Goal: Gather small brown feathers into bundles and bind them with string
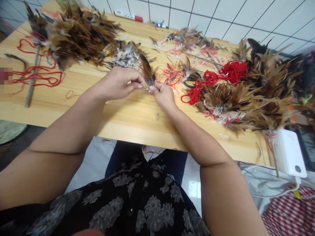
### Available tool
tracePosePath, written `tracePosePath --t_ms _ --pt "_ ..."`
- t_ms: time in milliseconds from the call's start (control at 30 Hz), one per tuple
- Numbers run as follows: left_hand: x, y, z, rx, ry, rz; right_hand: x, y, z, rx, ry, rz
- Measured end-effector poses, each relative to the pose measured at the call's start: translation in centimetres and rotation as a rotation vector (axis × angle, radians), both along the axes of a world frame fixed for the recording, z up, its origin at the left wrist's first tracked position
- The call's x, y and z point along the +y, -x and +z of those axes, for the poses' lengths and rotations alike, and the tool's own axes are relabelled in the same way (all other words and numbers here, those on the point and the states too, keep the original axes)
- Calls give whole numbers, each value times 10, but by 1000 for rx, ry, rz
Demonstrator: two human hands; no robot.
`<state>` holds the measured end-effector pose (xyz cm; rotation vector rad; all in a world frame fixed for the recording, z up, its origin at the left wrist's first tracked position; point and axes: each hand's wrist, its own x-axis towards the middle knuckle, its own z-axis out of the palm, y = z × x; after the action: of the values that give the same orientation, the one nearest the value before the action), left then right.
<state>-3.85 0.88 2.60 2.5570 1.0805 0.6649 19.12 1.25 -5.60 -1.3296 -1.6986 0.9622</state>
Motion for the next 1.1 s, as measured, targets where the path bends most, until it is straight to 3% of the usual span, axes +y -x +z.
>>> tracePosePath --t_ms 367,633,733,833,933,1000,1100 --pt "5 -2 -11 22 -55 7 -5 1 14 35 31 84" --pt "1 -9 -12 39 -78 19 1 -1 4 36 -6 94" --pt "3 0 -2 29 -211 142 -1 -1 4 74 -8 69" --pt "10 29 10 53 -359 479 -3 -2 5 105 -15 34" --pt "26 67 11 227 -214 769 -3 -5 4 129 -5 23" --pt "39 87 2 307 -59 819 -2 -6 2 142 -4 24" --pt "53 97 -12 265 25 690 -1 -8 0 148 -25 39"
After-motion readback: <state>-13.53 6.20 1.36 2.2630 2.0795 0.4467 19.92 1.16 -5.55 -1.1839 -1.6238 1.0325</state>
